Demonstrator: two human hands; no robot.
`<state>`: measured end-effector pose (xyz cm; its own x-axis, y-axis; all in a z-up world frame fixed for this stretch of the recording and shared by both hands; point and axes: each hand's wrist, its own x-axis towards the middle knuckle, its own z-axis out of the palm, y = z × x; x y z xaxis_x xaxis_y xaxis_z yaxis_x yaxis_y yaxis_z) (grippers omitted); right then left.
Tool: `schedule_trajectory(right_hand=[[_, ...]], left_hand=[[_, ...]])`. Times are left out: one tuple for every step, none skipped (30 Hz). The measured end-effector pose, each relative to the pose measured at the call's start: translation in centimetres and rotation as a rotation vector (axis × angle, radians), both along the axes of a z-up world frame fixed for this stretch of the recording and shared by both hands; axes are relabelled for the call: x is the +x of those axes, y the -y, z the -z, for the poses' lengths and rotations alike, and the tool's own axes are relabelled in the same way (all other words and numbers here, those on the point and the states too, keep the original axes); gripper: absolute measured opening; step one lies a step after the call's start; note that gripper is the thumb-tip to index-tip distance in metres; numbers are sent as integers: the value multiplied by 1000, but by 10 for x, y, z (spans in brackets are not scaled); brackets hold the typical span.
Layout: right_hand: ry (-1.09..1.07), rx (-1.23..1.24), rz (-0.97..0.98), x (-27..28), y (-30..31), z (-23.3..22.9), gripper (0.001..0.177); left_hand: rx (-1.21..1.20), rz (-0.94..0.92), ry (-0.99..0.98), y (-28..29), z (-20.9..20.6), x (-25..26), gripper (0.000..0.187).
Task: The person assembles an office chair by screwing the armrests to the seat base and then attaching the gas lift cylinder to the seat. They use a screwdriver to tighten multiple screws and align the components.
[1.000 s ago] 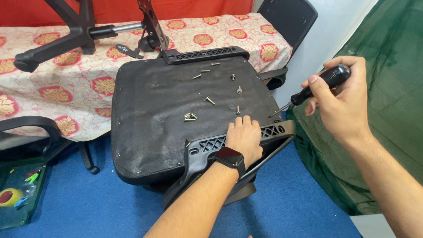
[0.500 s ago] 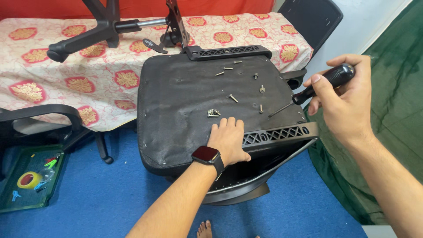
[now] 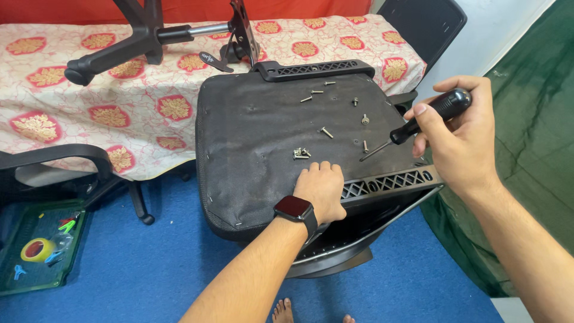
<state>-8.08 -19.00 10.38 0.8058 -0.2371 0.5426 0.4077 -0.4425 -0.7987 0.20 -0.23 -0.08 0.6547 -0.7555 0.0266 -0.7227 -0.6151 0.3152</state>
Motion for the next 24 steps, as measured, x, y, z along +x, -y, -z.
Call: schedule_trajectory(right_hand=[[-5, 4, 4, 0, -1, -1, 34], [-11, 7, 7, -1, -1, -2, 33], [-15, 10, 8, -1, -1, -3, 33], [-16, 5, 16, -1, -1, -4, 33], [-17, 1, 22, 0, -1, -5, 33], [-18, -3, 27, 0, -1, -6, 33], [-12, -6, 27, 0, 0, -6, 33], [-7, -8, 26, 1, 2, -7, 33], [-7, -10, 20, 2, 2, -7, 33], [-7, 1, 16, 1, 2, -7, 33], [-3, 5, 2, 3, 2, -9, 33], [1, 10, -11, 6, 2, -11, 33], [1, 18, -24, 8, 2, -12, 33], [1, 26, -36, 9, 3, -12, 33], [0, 37, -37, 7, 4, -11, 33], [-1, 33, -45, 5, 5, -10, 33], [2, 25, -60, 6, 5, -10, 33], [5, 16, -75, 6, 5, -10, 32], [-1, 17, -76, 5, 5, -10, 32], [-7, 17, -78, 5, 5, -10, 33], [-12, 18, -78, 5, 6, -11, 33], [-11, 14, -82, 3, 6, -11, 33], [-10, 9, -86, 2, 7, -12, 33], [-9, 5, -91, 2, 7, -12, 32]], left_hand=[[10, 4, 2, 0, -1, 1, 56], [21, 9, 5, 0, -2, 1, 57], [31, 11, 8, 0, -3, 2, 57], [49, 15, -3, 1, -4, 2, 62], [69, 17, -14, 1, -6, 3, 67], [89, 19, -24, 1, -8, 3, 72], [91, -17, 25, 1, -9, -1, 68], [93, -54, 75, 2, -9, -8, 63], [98, -95, 117, 3, -10, -14, 59], [144, -126, 110, 5, -11, -17, 57], [183, -166, 104, 8, -15, -20, 56], [223, -207, 98, 10, -18, -22, 54], [246, -248, 58, 12, -21, -23, 57], [268, -289, 18, 14, -24, -22, 59], [293, -318, -21, 17, -25, -24, 62], [295, -322, -38, 18, -25, -25, 63], [291, -332, -53, 17, -27, -25, 64], [287, -343, -68, 16, -27, -24, 65], [277, -351, -52, 16, -26, -26, 67], [267, -358, -35, 16, -24, -28, 69], [258, -364, -18, 16, -23, -30, 71], [276, -358, -19, 16, -21, -31, 70], [294, -353, -20, 16, -19, -31, 70], [312, -348, -22, 17, -18, -32, 69]])
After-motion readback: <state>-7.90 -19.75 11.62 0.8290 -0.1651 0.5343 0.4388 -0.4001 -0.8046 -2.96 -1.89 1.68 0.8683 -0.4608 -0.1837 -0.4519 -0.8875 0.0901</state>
